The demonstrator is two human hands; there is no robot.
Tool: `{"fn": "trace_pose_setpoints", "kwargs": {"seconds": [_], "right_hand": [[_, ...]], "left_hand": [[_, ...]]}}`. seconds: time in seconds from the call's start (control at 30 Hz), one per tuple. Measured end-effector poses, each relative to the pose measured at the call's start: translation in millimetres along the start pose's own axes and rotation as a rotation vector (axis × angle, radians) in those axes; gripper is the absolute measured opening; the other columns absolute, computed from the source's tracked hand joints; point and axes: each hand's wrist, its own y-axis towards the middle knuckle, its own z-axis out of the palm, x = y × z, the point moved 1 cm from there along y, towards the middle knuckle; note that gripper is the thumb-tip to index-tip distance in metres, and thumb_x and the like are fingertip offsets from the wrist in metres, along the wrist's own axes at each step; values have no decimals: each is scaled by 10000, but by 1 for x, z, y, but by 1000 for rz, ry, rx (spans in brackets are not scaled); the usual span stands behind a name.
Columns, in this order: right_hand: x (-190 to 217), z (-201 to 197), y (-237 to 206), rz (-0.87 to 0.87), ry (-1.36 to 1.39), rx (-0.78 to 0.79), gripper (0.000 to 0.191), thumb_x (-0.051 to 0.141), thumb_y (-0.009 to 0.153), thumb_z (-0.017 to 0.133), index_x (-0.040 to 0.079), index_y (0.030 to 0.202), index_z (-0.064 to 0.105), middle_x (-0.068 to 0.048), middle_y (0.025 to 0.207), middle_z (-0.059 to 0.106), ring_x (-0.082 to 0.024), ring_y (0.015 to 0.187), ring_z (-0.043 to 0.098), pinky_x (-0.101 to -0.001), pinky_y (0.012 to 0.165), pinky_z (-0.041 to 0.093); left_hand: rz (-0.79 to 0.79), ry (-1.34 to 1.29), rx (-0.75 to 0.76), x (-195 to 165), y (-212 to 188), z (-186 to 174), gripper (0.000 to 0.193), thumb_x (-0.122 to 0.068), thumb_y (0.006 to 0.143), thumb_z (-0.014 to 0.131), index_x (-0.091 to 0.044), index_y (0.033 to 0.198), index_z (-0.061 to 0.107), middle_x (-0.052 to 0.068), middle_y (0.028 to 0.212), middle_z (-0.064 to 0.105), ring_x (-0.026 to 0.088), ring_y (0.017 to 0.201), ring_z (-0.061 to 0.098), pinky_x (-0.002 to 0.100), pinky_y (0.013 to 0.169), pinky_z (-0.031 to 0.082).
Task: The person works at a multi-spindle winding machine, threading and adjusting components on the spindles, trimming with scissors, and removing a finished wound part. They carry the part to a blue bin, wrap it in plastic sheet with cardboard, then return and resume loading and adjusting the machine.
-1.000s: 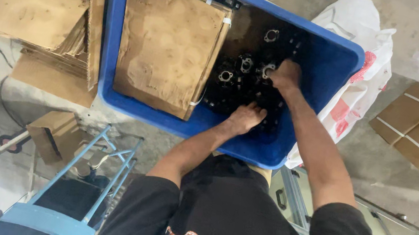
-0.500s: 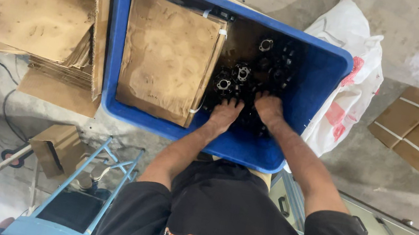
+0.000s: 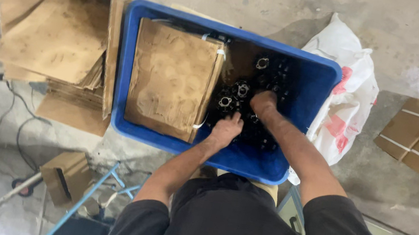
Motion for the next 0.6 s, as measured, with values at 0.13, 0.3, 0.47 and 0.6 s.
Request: {"fn": "trace_pose_setpoints", "kwargs": {"seconds": [0.13, 0.3, 0.47, 0.6], "right_hand": [[1, 11, -23, -164, -123, -310, 359, 249, 690, 836, 60, 991, 785, -183, 1205, 693, -323, 993, 700, -443, 778, 599], [-16, 21, -68, 95, 448, -166, 264, 176, 735, 749, 46, 962, 782, -192, 955, 753, -365, 896, 732, -463, 770, 604], [-19, 48, -148, 433, 1091, -376, 287, 207, 773, 735, -12, 959, 751, -227, 907, 748, -372, 868, 718, -444, 785, 564], [0, 92, -232, 447, 1671, -606, 333, 146, 719, 679, 6, 1011, 759, -142, 852, 761, -227, 771, 700, -362, 730, 555]], "left_hand": [[-229, -484, -139, 11, -16, -33, 325, -105, 791, 714, -56, 1112, 728, 263, 1103, 613, 460, 854, 661, 511, 738, 548], [-544, -1670, -101, 19, -40, -45, 431, -22, 833, 607, -88, 1236, 745, 201, 1151, 717, 362, 966, 700, 518, 840, 597], [-497, -2537, 132, 20, -64, -52, 345, -310, 961, 634, -125, 1251, 652, 141, 1220, 695, 362, 1121, 660, 581, 977, 548], [-376, -2501, 544, 7, -63, -70, 502, -306, 958, 610, -46, 1386, 573, 174, 1355, 669, 354, 1231, 626, 515, 1021, 542]]}}
